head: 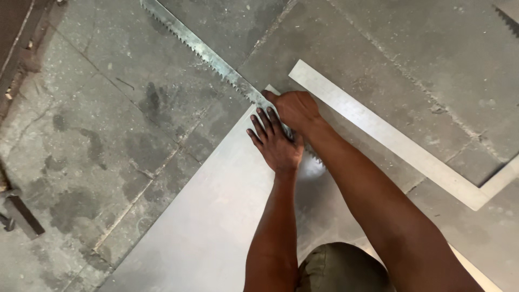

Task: The person marks lines on a metal sheet using a straightedge and a marking tool. They reposition an L-square and a long straightedge across the surface to draw multiple lines by hand.

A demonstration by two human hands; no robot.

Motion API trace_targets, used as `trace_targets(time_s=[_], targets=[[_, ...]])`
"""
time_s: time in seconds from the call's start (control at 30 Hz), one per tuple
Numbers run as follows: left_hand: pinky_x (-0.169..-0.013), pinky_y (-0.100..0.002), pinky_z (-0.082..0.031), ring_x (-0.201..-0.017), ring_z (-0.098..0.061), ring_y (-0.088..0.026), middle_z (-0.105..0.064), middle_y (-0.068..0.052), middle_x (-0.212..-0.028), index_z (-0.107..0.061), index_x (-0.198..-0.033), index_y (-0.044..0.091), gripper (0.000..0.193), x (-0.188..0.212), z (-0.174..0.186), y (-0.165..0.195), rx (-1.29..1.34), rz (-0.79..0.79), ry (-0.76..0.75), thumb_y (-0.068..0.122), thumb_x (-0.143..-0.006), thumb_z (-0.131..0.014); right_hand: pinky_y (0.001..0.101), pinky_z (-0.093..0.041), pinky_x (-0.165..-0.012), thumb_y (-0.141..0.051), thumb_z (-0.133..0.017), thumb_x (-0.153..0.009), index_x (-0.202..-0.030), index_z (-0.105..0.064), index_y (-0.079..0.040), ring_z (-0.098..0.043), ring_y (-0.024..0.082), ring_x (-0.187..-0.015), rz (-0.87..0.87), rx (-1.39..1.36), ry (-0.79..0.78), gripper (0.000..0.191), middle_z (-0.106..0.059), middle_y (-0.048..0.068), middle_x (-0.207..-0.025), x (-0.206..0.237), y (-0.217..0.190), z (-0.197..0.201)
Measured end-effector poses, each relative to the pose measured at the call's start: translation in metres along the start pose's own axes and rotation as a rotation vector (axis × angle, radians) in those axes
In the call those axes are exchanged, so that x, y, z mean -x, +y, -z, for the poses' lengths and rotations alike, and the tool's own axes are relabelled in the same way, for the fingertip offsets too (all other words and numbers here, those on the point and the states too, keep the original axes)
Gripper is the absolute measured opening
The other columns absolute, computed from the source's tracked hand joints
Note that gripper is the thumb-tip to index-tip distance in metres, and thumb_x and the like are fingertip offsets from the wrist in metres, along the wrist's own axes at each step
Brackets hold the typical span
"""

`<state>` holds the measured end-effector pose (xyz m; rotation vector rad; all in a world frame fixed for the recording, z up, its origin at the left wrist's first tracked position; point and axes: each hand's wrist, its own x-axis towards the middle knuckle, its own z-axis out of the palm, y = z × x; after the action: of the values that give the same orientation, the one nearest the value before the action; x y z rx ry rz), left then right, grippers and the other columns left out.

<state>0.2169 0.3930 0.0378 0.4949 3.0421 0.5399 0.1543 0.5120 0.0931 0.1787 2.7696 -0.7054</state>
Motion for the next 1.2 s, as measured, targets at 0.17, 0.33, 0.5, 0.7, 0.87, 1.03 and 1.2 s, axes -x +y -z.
trace_targets(time_s=[0.17, 0.33, 0.5, 0.7, 0.87, 1.03, 1.2], targets=[[-0.128, -0.061, -0.005, -0.160, -0.016, -0.041, -0.026, -0.021, -0.170, -0.036, -0.160, 0.002, 0.082, -0.001, -0.004, 0.001, -0.002, 0.002, 0.016, 0.048, -0.093, -0.050, 0.0463, -0.054, -0.061, -0.013, -0.052, -0.095, -0.141, -0.061, -0.024, -0.071, 0.032, -0.069, 0.022, 0.003, 0.081, 0.049, -0.074, 0.016, -0.078, -0.003, -0.004, 0.011], [-0.126, -0.062, -0.007, -0.158, -0.018, -0.043, -0.025, -0.023, -0.169, -0.033, -0.161, 0.001, 0.085, 0.004, -0.015, -0.004, -0.035, -0.023, -0.024, 0.054, -0.097, -0.046, 0.0457, -0.054, -0.057, -0.018, -0.054, -0.096, -0.141, -0.060, -0.025, -0.070, 0.030, -0.062, -0.107, -0.062, -0.115, 0.047, -0.072, 0.015, -0.075, 0.059, 0.038, -0.019], [-0.130, -0.063, -0.013, -0.160, -0.020, -0.044, -0.025, -0.020, -0.171, -0.032, -0.164, 0.005, 0.076, 0.016, -0.028, -0.005, -0.071, -0.028, 0.006, 0.054, -0.106, -0.037, 0.0440, -0.051, -0.052, -0.011, -0.059, -0.084, -0.152, -0.049, -0.025, -0.060, 0.029, -0.047, -0.160, 0.074, -0.268, 0.071, -0.063, 0.011, -0.057, 0.328, 0.139, -0.066], [-0.131, -0.061, -0.011, -0.161, -0.017, -0.040, -0.022, -0.017, -0.173, -0.030, -0.167, 0.009, 0.079, 0.027, -0.038, -0.008, -0.164, 0.043, -0.121, 0.062, -0.108, -0.029, 0.0365, -0.051, -0.048, -0.008, -0.065, -0.080, -0.159, -0.036, -0.022, -0.059, 0.023, -0.050, -0.174, 0.355, -0.325, 0.085, -0.066, 0.006, -0.077, 0.585, 0.190, -0.066], [-0.137, -0.057, -0.009, -0.165, -0.013, -0.039, -0.019, -0.017, -0.176, -0.029, -0.170, 0.009, 0.079, 0.036, -0.042, -0.010, -0.134, 0.000, -0.063, 0.064, -0.113, -0.028, 0.0396, -0.050, -0.055, -0.012, -0.065, -0.073, -0.159, -0.034, -0.023, -0.057, 0.026, -0.054, -0.203, 0.280, -0.339, 0.092, -0.060, 0.005, -0.070, 0.533, 0.191, -0.110], [-0.134, -0.059, -0.009, -0.162, -0.015, -0.040, -0.020, -0.019, -0.174, -0.030, -0.169, 0.009, 0.079, 0.036, -0.043, -0.012, -0.170, 0.010, -0.112, 0.062, -0.110, -0.027, 0.0407, -0.052, -0.057, -0.009, -0.064, -0.075, -0.156, -0.041, -0.024, -0.060, 0.027, -0.057, -0.214, 0.161, -0.143, 0.085, -0.061, 0.006, -0.073, 0.561, 0.196, -0.115], [-0.134, -0.058, -0.009, -0.163, -0.016, -0.039, -0.019, -0.018, -0.174, -0.029, -0.169, 0.009, 0.082, 0.037, -0.045, -0.012, -0.191, 0.018, -0.113, 0.065, -0.109, -0.026, 0.0389, -0.057, -0.058, -0.006, -0.060, -0.086, -0.156, -0.041, -0.029, -0.068, 0.026, -0.062, -0.453, 0.264, -0.416, 0.076, -0.066, 0.007, -0.079, 0.655, 0.206, -0.098]])
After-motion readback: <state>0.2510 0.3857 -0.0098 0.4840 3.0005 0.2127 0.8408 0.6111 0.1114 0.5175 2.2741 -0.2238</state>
